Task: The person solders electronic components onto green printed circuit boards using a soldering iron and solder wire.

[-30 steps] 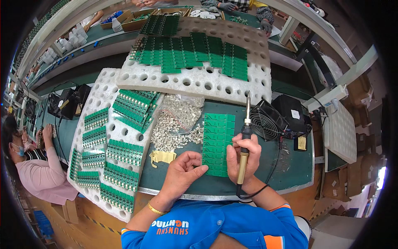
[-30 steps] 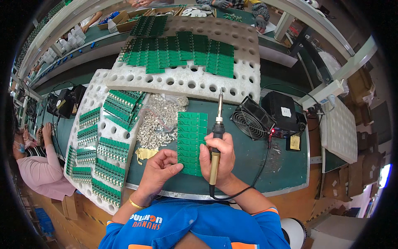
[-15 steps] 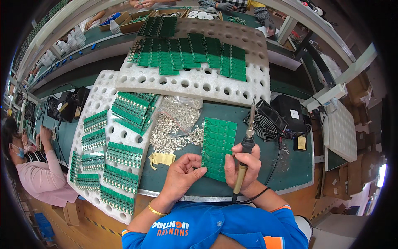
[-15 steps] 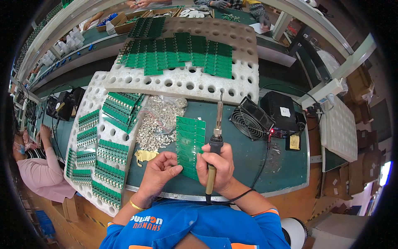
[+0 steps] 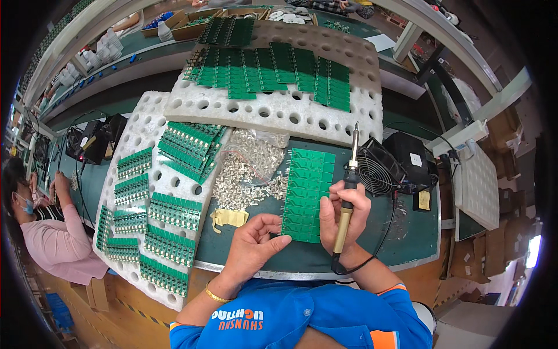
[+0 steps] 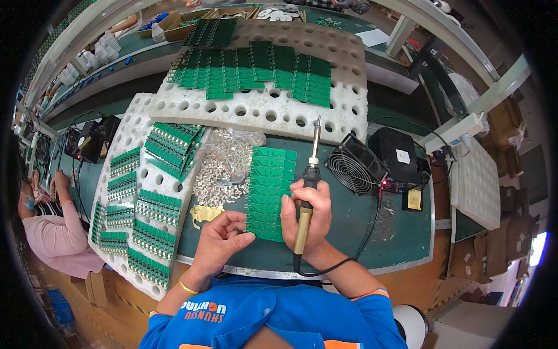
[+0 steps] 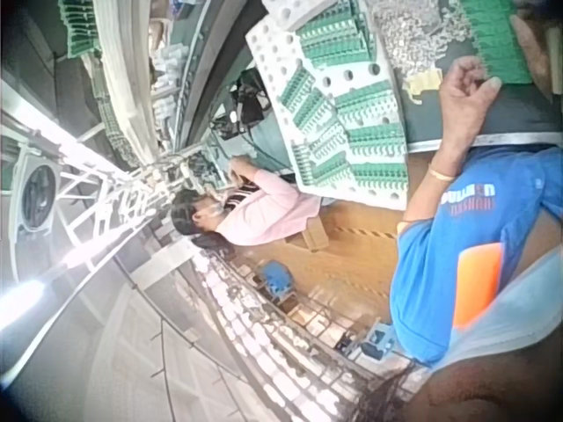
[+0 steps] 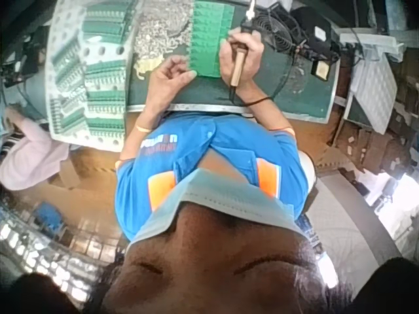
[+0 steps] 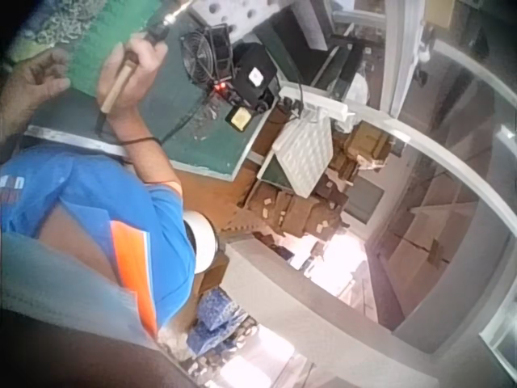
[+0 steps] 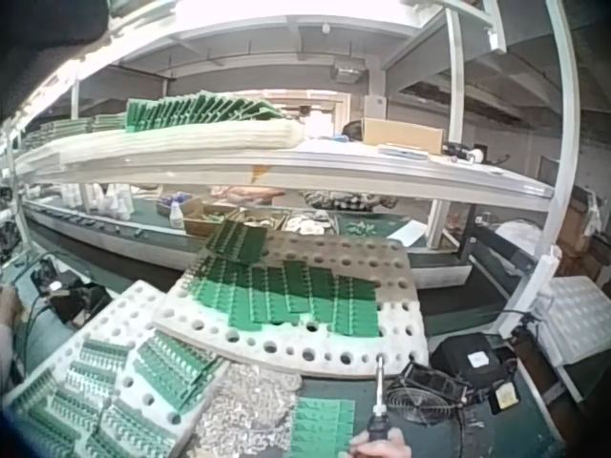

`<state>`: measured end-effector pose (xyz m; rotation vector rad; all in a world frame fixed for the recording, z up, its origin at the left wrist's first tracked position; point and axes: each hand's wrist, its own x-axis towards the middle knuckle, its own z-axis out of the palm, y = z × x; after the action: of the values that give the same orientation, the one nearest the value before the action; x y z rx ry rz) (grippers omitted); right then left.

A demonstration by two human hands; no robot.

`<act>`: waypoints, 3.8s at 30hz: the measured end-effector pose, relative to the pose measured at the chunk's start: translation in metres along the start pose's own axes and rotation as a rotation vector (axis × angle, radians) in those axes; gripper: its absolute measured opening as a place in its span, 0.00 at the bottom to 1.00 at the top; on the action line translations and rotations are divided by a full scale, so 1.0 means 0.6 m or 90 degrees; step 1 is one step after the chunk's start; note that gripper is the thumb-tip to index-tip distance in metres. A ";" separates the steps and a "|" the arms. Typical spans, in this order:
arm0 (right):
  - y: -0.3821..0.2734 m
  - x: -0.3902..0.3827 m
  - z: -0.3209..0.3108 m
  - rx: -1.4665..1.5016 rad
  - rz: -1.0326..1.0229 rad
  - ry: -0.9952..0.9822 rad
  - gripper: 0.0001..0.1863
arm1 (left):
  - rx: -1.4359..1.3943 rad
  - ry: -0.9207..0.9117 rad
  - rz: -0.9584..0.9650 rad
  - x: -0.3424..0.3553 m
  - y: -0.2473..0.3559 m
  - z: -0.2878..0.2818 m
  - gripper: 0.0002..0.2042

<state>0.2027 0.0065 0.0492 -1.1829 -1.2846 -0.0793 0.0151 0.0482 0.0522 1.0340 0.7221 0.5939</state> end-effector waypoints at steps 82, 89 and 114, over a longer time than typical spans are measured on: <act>0.003 0.073 -0.017 -0.133 0.064 -0.153 0.28 | -0.110 -0.042 -0.005 -0.007 0.009 -0.009 0.17; 0.000 0.073 -0.018 -0.129 0.093 -0.175 0.30 | -0.118 -0.047 0.002 -0.007 0.005 -0.013 0.16; 0.003 0.072 -0.022 -0.102 0.120 -0.177 0.30 | -0.133 -0.039 -0.006 -0.002 0.005 -0.012 0.17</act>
<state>0.2285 0.0212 0.0834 -1.4871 -1.4208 0.1264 0.0087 0.0524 0.0532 0.8512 0.5982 0.6129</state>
